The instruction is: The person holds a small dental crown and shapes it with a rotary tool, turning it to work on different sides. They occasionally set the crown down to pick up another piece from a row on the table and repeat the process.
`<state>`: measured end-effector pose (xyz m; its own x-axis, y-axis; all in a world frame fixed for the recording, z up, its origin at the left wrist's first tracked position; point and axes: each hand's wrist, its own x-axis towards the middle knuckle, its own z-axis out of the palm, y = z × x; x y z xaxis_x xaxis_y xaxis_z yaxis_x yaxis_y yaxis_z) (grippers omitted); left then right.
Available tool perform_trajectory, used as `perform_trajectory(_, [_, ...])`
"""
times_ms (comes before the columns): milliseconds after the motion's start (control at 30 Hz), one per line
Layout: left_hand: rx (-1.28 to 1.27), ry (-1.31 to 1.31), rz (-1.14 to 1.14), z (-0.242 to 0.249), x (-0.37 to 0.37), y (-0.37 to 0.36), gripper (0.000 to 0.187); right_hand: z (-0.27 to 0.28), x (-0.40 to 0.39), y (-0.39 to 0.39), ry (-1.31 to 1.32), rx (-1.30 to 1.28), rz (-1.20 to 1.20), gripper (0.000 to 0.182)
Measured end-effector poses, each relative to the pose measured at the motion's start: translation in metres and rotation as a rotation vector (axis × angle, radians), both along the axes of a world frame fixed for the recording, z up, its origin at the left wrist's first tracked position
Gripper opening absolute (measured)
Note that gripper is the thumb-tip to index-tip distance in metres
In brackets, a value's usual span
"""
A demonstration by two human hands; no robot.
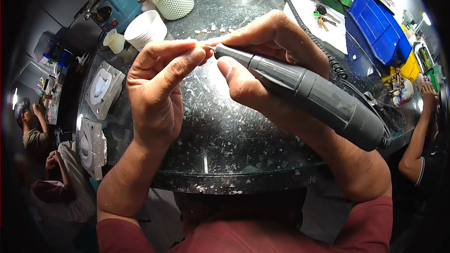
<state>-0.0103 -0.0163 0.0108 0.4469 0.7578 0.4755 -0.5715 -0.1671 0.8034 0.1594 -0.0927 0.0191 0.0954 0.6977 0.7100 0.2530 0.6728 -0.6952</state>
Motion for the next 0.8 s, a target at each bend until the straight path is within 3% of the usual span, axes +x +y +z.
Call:
perform_trajectory(567, [-0.008, 0.014, -0.009, 0.0001, -0.002, 0.0008, 0.015, -0.0043, -0.0031, 0.0034, -0.003, 0.059, -0.07, 0.023])
perform_trajectory(800, [-0.198, 0.0, -0.127, -0.0003, -0.0039, 0.0023, 0.021, -0.0011, -0.0022, -0.0013, 0.029, 0.005, 0.008, 0.024])
